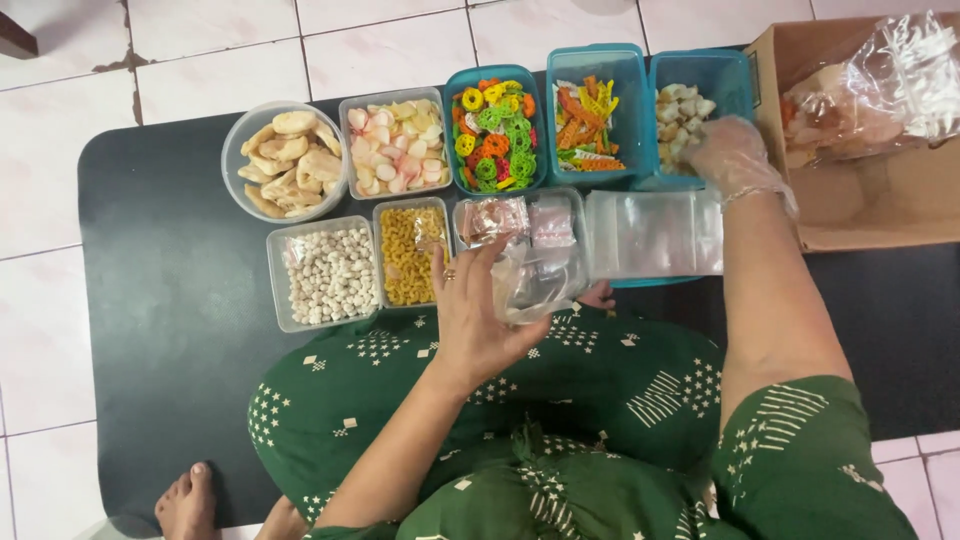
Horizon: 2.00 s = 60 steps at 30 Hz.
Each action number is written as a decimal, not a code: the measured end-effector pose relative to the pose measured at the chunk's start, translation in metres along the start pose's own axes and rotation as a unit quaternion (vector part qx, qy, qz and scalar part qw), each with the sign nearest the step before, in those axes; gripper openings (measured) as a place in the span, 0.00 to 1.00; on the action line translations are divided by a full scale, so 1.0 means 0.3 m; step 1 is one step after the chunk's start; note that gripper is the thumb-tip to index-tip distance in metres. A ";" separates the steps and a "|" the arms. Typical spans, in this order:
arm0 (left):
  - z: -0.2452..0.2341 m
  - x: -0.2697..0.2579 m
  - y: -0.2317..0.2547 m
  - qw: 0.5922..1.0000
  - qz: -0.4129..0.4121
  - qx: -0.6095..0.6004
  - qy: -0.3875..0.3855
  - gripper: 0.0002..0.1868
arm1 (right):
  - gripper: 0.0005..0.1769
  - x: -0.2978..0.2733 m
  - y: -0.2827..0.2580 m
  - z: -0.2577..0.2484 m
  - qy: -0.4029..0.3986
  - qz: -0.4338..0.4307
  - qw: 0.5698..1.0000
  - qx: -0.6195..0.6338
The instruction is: Packing a variety of snacks into small plastic bags by hand from multiple storage containers.
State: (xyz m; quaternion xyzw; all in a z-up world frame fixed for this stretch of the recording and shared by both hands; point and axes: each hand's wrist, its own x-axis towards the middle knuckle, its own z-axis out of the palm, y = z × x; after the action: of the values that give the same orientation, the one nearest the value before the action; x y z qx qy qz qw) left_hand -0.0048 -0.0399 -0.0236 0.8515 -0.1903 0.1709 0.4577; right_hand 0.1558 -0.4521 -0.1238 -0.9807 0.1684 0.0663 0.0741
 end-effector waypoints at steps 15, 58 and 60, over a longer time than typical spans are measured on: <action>-0.026 -0.001 -0.020 1.000 -0.005 -0.012 -0.014 0.47 | 0.22 0.097 -0.026 0.163 -0.093 0.107 0.989 -0.049; -0.124 -0.155 0.077 0.990 0.103 -0.081 0.044 0.46 | 0.06 -1.186 -0.512 -0.539 0.354 -0.367 0.788 0.345; -0.128 -0.156 0.070 0.990 0.107 -0.073 0.048 0.46 | 0.06 -1.202 -0.524 -0.540 0.355 -0.367 0.784 0.354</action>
State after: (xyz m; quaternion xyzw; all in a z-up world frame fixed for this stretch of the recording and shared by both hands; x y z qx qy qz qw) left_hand -0.0600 -0.0102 -0.0104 0.7814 -0.2700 0.2449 0.5066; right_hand -0.1107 -0.2172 0.1102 -0.8278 -0.1785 -0.3826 0.3695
